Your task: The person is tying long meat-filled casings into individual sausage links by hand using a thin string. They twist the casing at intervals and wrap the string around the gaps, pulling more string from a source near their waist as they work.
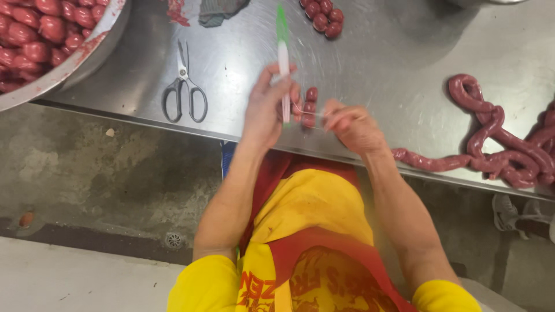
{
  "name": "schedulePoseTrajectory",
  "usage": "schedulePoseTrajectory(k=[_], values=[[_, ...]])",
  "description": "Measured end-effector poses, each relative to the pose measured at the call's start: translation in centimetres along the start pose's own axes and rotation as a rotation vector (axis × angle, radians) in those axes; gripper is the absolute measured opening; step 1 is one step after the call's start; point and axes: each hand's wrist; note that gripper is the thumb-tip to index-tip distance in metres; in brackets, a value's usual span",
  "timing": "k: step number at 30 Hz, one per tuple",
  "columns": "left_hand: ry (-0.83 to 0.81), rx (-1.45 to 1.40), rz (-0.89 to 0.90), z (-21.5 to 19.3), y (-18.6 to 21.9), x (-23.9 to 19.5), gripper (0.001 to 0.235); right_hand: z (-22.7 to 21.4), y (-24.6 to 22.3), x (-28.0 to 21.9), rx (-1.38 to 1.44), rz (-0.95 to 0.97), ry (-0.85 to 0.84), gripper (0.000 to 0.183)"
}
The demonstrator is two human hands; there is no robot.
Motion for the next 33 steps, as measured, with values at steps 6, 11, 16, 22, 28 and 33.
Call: schedulePoseTrajectory(k=[6,11,16,22,28,33], values=[[0.101,0.193,-0.327,-4.7,-16.1,-3.2,0.019,-3.1,4.3,-3.1,-0.294,0.376,0.817,0.036],[0.088,0.056,-0.308,-5.3,-14.9,-4.5,0.019,-6.6,4.4,-1.9,-1.240,1.078,0.314,0.035],[0.226,0.086,-0.137,-6.7,-9.3,-4.1,0.018,-5.3,5.5,0.3,-1.162,0.903,0.159,0.044],[0.241,-0.032,-0.209,-7.6,-10.2,-4.5,0.019,-5.2,5.8,2.4,-1.256,0.907,-0.081,0.032],[0.464,-0.116,-0.099,-11.7,-7.6,-4.8,0.023,-9.0,3.4,-2.4,-0.542,1.043,0.213,0.021],[0.511,-0.168,0.029,-12.2,-2.8,-5.7,0.031,-9.0,5.9,-3.8,-0.669,0.992,0.488,0.023]])
Point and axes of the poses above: each hand's wrist, its own x-axis towards the middle knuckle, its own z-axis out of the palm, y = z × x, and after that the axes turned 1 degree about x, right-handed
